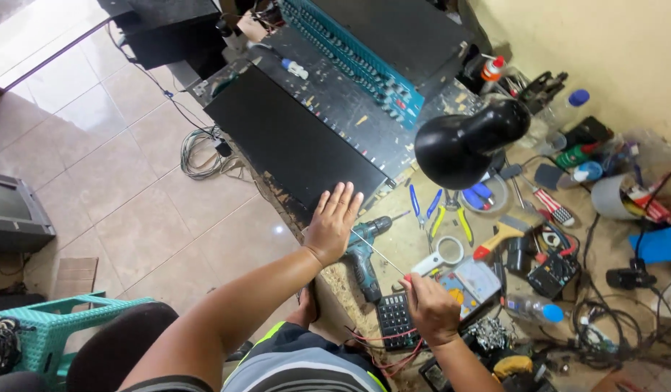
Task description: Testing an electronic audio device with a multimeter and screwdriver, followed by handling and assembling the metal chassis components.
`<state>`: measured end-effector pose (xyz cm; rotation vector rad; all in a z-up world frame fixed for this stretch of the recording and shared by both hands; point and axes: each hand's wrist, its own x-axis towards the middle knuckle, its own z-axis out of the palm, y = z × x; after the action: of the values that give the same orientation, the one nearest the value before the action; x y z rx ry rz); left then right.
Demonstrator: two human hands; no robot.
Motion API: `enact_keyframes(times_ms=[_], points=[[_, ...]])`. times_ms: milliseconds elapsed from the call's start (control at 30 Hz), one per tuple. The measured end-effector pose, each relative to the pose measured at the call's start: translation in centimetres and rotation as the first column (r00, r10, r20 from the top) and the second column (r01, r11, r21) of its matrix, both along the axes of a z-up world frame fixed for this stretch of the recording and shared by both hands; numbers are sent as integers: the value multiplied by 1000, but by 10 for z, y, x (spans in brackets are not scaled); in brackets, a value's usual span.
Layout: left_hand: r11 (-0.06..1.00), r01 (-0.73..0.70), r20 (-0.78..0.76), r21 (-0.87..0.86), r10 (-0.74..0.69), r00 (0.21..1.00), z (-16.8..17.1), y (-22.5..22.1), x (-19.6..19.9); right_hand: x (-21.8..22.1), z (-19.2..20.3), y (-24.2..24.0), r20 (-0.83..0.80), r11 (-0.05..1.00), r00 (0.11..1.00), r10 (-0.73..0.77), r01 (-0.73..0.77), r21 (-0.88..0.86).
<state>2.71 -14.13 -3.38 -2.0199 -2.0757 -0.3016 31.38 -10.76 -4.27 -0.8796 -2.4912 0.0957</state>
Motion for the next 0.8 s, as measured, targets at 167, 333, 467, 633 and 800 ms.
enact_keyframes(times_ms=[167,333,467,633,800], points=[[1000,-13,38,21,12,999,-13,1,1,5,-25,35,85,-75,965,-249,68,-995],[1000,-19,101,-24,21,995,-14,0,-1,6,-24,22,76,-259,946,-315,-9,-966],[999,-6,92,-38,9,996,-17,1,-2,6,-36,2,87,967,994,-73,92,-238],[1000,12,146,-17,-9,989,-22,1,-3,5,-65,35,149,-298,879,-453,8,-954],[1000,3,104,-5,-2,995,-25,3,-3,-3,-15,14,13,42,934,-356,30,-999]])
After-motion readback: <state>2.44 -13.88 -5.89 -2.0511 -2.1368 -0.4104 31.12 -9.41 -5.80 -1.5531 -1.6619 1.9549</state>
